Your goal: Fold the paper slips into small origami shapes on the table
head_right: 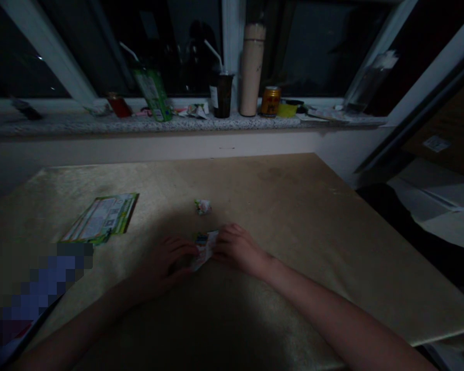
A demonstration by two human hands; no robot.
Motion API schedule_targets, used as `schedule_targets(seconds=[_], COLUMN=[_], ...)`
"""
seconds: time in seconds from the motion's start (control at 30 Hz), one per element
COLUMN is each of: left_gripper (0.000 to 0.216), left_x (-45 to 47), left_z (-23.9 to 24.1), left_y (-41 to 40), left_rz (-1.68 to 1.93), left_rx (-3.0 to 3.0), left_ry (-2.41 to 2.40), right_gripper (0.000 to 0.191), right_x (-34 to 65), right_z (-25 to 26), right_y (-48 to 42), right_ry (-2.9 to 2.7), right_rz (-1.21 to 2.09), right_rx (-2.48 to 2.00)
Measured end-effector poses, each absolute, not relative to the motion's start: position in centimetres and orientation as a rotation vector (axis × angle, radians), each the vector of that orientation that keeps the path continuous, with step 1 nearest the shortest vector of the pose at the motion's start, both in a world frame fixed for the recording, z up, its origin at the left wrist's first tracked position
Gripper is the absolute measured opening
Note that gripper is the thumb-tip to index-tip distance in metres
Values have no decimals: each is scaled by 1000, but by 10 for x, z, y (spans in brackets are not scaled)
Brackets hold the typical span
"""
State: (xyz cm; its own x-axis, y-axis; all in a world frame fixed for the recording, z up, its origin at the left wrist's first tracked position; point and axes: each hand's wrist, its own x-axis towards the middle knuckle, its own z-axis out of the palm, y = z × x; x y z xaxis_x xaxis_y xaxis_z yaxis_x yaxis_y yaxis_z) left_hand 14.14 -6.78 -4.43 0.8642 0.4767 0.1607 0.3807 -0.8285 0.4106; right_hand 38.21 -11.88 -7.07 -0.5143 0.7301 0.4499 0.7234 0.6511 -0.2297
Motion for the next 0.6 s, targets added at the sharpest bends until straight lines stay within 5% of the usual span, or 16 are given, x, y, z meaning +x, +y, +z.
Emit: schedule_targets(seconds=[0.13, 0.33, 0.6], left_gripper=[43, 18, 26], left_x=[140, 146, 145], left_z=[-47, -52, -60], left_y=[-68, -67, -61], left_rz=[389, 451, 506], left_rx=[2708, 2604, 2374], left_ry=[653, 797, 926], right_gripper=[18, 23, 25], right_x=[382, 375, 371], right_z=[-71, -73, -70], right_y=[-119, -117, -111], right_ry=[-2204, -2037, -1815], right_rz=[198, 343, 459], right_rx=[-1208, -1346, -1652])
